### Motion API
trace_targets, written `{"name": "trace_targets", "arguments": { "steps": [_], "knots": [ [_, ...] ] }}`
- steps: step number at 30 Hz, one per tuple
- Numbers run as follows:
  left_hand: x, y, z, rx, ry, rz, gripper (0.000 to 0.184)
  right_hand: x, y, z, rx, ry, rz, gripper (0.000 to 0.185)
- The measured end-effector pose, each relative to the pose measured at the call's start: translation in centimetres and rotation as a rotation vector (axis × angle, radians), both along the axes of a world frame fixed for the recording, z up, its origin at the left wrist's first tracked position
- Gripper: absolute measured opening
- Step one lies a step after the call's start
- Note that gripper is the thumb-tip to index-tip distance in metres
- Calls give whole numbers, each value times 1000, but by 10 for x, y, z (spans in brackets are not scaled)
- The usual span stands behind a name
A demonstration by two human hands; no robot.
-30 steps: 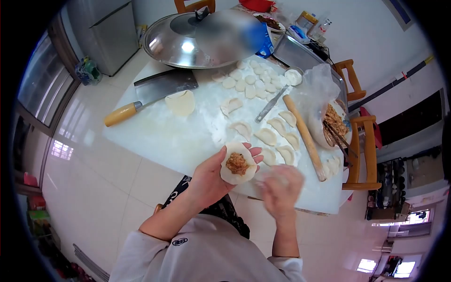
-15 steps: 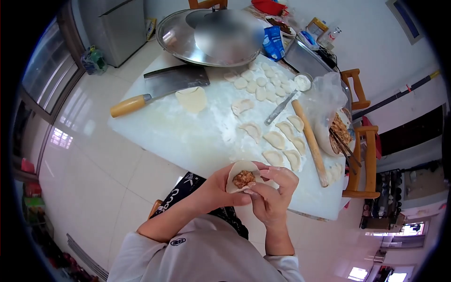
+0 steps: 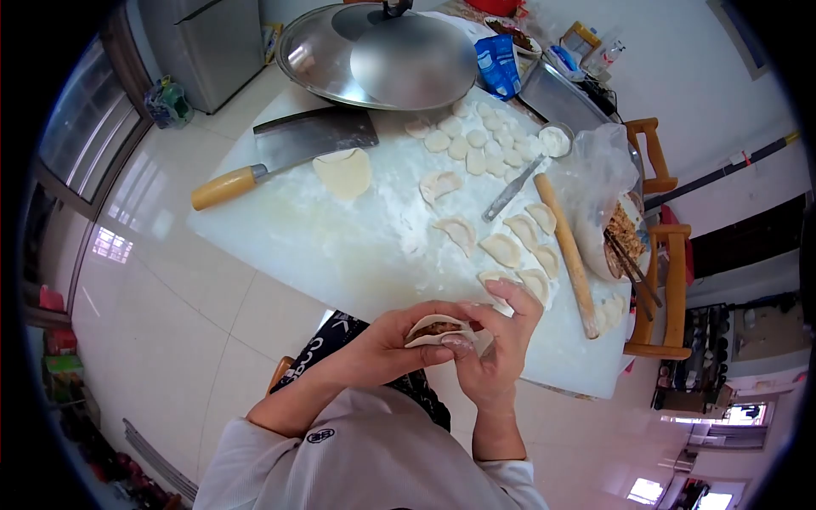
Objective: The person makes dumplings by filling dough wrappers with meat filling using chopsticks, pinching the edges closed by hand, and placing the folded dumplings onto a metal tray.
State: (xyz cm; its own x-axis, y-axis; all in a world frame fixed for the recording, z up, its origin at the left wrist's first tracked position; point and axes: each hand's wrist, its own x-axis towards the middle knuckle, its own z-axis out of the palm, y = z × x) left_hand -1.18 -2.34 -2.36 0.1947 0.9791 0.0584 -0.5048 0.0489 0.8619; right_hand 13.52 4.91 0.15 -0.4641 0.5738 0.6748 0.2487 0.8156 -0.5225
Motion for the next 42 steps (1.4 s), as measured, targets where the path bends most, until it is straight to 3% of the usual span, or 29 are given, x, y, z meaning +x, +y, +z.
{"name": "trace_targets", "arguments": {
  "steps": [8,17,20,22,25,28,42],
  "knots": [
    [2,6,9,31,4,41,50,3,6,-2,15,-10,91,26],
    [4,4,1,-94,-32,103,43,1,1,-3,-51,25,38,23],
    [4,4,4,-34,-57,200,42,-2,-7,0,-220,185,-50,23],
    [3,6,5,42,-214,277,43,7,-4,-12,-288,316,-1,27],
    [3,5,3,76,-215,303,45,10,-3,-18,-328,187,56,30],
    [4,4,4,78,-229,276,46,4,-8,-16,-424,260,76,31],
    [17,6,7,77,-210,295,46,0,-12,-17,-300,262,-11,25]
  ]
}}
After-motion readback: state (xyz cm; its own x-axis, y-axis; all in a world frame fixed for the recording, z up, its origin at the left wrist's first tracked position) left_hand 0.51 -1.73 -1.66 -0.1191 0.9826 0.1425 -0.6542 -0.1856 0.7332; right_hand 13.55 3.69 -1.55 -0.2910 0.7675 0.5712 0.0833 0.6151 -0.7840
